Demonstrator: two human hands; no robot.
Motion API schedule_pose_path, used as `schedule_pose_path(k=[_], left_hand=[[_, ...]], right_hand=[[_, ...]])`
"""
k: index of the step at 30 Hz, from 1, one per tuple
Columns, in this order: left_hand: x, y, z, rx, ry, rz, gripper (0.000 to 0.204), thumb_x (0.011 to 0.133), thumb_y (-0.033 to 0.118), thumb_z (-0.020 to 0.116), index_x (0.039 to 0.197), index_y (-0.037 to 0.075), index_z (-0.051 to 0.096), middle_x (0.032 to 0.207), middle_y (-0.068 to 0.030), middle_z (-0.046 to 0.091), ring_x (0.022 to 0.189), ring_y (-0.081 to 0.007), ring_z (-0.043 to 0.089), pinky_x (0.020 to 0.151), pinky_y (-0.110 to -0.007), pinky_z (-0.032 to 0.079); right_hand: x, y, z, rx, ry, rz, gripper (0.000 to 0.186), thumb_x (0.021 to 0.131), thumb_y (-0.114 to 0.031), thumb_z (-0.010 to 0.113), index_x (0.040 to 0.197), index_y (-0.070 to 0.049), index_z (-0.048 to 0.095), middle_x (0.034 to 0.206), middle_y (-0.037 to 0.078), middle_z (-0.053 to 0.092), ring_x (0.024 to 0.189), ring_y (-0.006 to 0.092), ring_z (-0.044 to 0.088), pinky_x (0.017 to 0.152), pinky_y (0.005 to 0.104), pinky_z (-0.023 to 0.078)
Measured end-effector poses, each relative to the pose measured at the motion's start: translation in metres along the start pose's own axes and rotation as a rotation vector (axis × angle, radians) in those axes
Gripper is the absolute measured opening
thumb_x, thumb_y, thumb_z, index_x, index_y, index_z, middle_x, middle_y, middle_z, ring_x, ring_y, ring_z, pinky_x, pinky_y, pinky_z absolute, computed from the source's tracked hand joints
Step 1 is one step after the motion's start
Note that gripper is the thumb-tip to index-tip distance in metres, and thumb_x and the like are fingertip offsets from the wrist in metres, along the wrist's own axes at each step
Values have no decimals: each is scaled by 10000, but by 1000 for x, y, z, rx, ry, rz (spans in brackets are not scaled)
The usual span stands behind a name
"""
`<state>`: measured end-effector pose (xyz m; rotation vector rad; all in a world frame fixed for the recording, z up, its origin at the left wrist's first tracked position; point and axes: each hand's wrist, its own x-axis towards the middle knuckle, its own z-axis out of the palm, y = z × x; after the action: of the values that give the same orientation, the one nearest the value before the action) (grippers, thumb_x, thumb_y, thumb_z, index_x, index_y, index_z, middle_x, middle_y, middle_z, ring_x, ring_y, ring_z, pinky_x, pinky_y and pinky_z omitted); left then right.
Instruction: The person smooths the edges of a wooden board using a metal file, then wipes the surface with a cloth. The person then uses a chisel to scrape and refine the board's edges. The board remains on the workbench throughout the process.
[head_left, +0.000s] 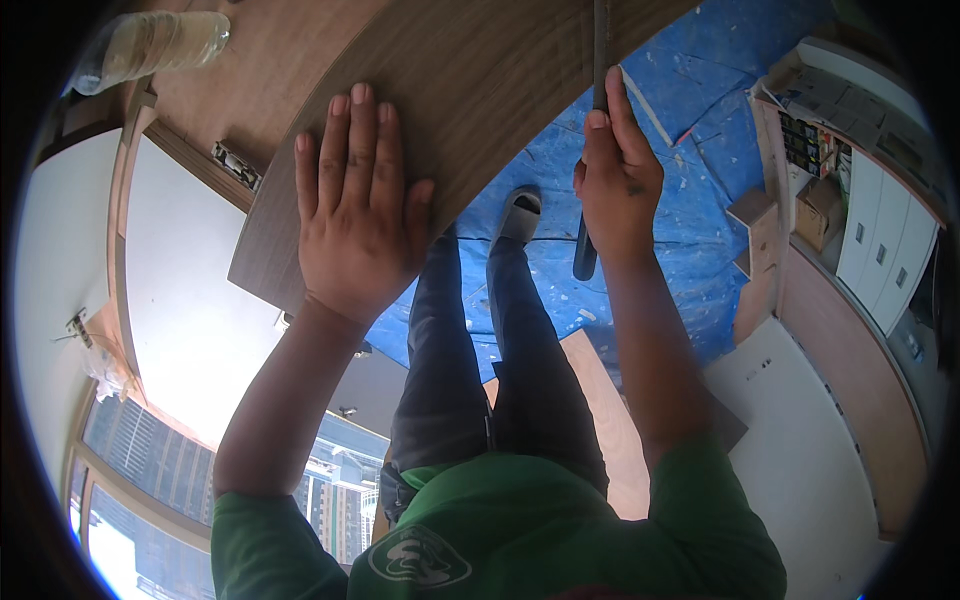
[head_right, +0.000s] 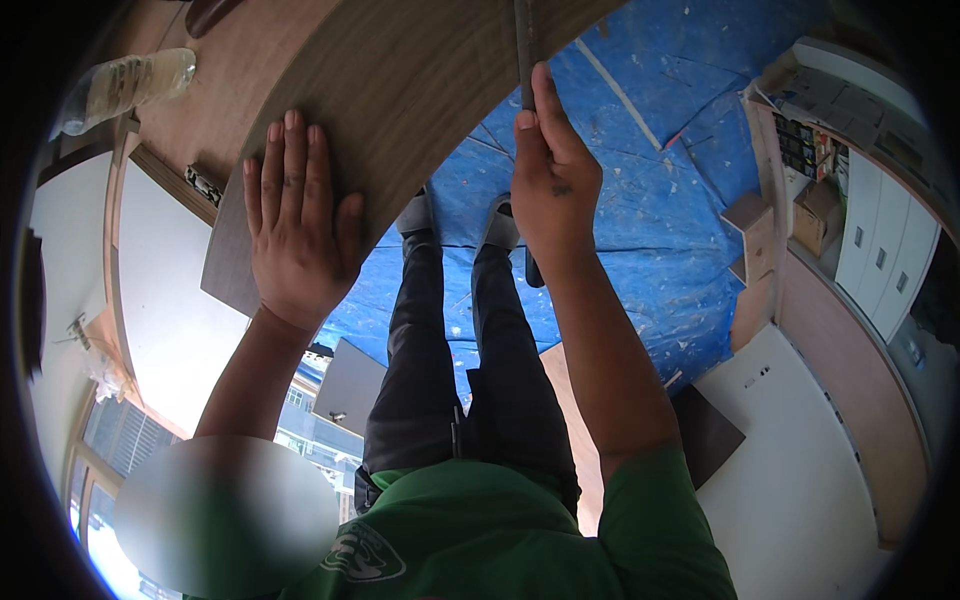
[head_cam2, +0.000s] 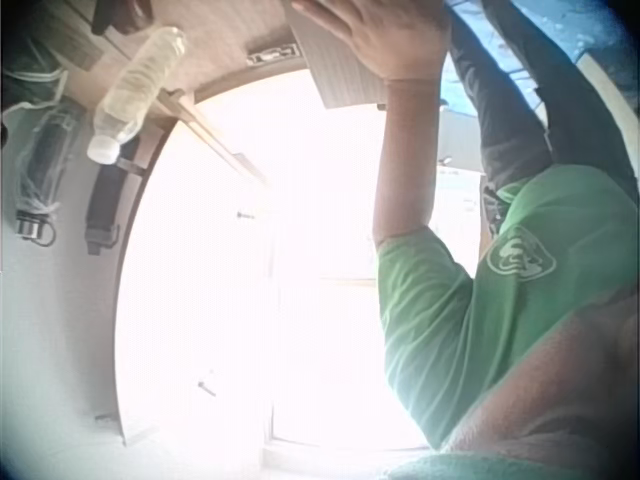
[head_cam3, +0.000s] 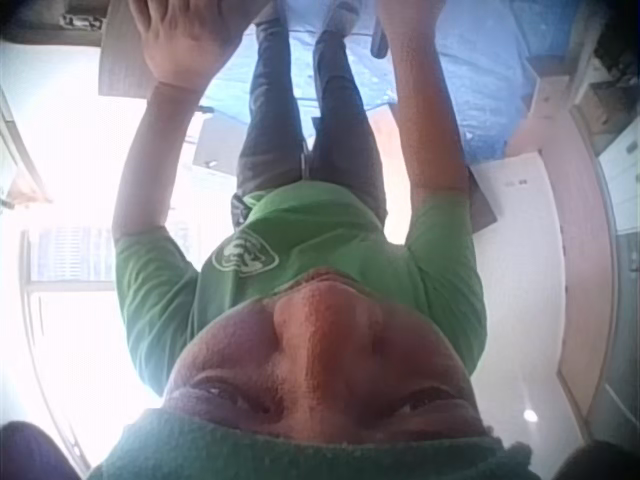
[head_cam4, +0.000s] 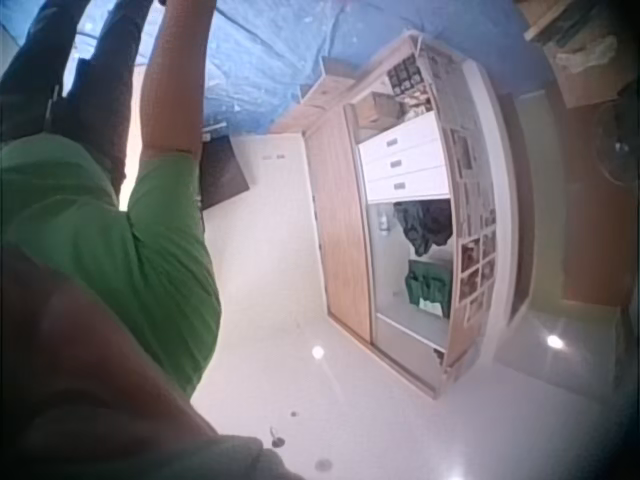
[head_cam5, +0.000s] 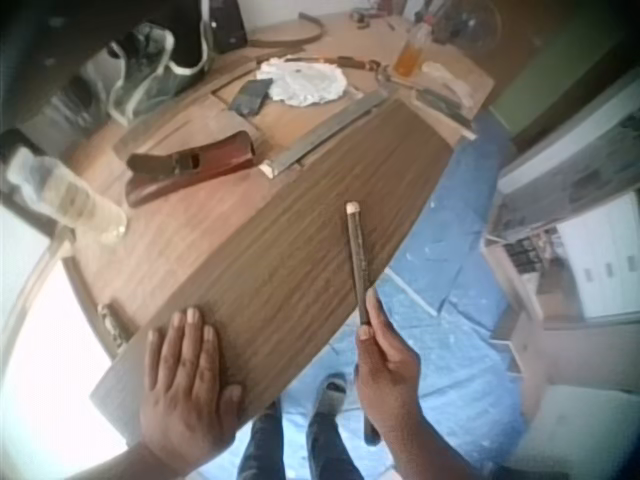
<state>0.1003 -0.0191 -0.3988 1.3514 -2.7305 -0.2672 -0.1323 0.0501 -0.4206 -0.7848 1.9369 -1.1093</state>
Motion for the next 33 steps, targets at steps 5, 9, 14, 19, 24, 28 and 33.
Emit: schedule_pose_path(k=[5, 9, 14, 19, 24, 28, 33], left_hand=[[0, 1, -2, -8, -17, -7, 597, 1081, 330, 442, 1545, -44, 422, 1630, -237, 394, 1541, -392, 336, 1251, -576, 218], [0, 0, -2, -6, -24, -10, 587, 1078, 304, 447, 1549, -43, 415, 1634, -236, 387, 1548, -389, 324, 1252, -575, 219], [1, -1, 1, -51, 15, -9, 570, 1055, 223, 461, 1554, -45, 402, 1635, -240, 383, 1539, -399, 336, 1253, -572, 222], [-5, -10, 5, -146, 143, -32, 591, 1002, 113, 470, 1561, -55, 380, 1631, -265, 369, 1517, -437, 358, 1246, -578, 235], [-4, -12, 3, -214, 201, -45, 579, 995, 61, 453, 1554, -71, 380, 1616, -293, 377, 1510, -461, 359, 1234, -591, 248], [-7, -19, 8, -316, 331, -29, 569, 979, -7, 438, 1541, -79, 395, 1601, -301, 399, 1494, -460, 389, 1228, -588, 258], [-6, -23, -1, -367, 327, -43, 561, 964, -42, 447, 1523, -84, 419, 1588, -297, 423, 1483, -449, 415, 1230, -534, 289]], right_hand=[[-90, 26, 17, -159, -127, -264, 555, 1022, -2, 621, 1552, -119, 508, 775, 15, 568, 698, 82, 520, 690, 247, 480], [-73, 26, 17, -60, -146, -101, 524, 1038, -22, 613, 1543, -128, 524, 739, -22, 510, 669, 61, 458, 646, 234, 449], [-49, 11, 21, -33, -55, -42, 500, 1048, -26, 599, 1535, -114, 531, 746, -10, 528, 654, 73, 454, 618, 240, 437], [-113, 26, 29, -83, -168, -182, 519, 1023, -22, 631, 1526, -107, 537, 769, 60, 595, 670, 151, 569, 696, 266, 492], [-60, 4, 28, 3, -73, 31, 500, 1048, -32, 601, 1537, -111, 529, 776, -7, 527, 691, 62, 456, 661, 216, 428], [-128, 14, 34, -129, -218, -222, 535, 1033, -29, 626, 1548, -118, 512, 840, 57, 649, 732, 80, 552, 754, 252, 490], [-46, -9, 29, 125, -79, 73, 479, 1089, -89, 557, 1561, -89, 476, 778, -63, 571, 595, -1, 397, 531, 175, 363]])
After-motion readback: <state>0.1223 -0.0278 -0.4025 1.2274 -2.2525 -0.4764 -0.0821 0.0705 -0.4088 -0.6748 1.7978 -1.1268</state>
